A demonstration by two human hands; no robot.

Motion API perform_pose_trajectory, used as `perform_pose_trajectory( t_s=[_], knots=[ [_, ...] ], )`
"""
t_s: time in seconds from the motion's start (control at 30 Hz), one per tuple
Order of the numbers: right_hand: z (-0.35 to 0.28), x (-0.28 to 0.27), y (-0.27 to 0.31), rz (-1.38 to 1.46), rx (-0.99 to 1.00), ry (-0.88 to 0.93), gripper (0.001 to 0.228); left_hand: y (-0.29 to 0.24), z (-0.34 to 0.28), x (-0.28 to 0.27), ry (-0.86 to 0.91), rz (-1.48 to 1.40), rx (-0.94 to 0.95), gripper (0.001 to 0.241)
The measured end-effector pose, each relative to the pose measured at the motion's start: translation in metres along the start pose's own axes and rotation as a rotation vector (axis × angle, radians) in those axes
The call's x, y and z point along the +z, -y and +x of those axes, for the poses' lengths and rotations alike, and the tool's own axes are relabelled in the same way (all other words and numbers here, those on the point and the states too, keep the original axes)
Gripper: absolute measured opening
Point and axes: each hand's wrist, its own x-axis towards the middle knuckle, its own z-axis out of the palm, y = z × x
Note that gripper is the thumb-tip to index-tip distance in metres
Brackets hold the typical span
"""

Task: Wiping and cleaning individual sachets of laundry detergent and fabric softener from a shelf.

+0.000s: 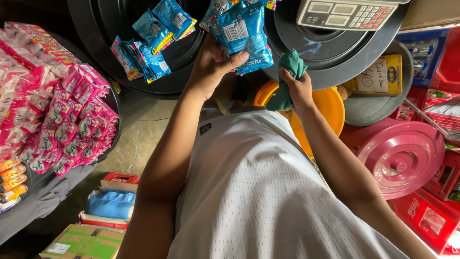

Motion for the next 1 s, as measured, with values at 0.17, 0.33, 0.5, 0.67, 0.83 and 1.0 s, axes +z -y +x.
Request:
perform_pose_trajectory(
  t_s=[0.17, 0.33, 0.5, 0.67, 0.83, 1.0],
  knots=[
    [0.000, 0.000, -0.001, -0.006, 0.020, 0.019, 0.035, 0.009, 0.004, -0.004, 0.031, 0.023, 0.074, 0.073],
    [0.009, -0.008, -0.031, -0.018, 0.138, 0.028, 0.040, 0.016, 0.006, -0.006, 0.028, 0.000, 0.070, 0.077],
    [-0.016, -0.001, 0.001, 0.216, 0.119, 0.284, 0.060, 0.045, 0.004, -0.016, -0.071, 0.119, -0.108, 0.076],
    [-0.013, -0.002, 0.029, 0.152, 0.095, 0.408, 0.080, 0.105, 0.006, -0.008, 0.003, 0.162, -0.126, 0.085],
    [-0.008, -0.016, 0.066, -0.042, 0.019, 0.491, 0.083, 0.068, 0.019, 0.028, 0.140, 0.344, 0.058, 0.087],
    [-0.013, -0.051, 0.093, 0.121, -0.197, 0.269, 0.078, 0.045, 0.033, 0.049, 0.279, -0.337, -0.205, 0.081]
  ],
)
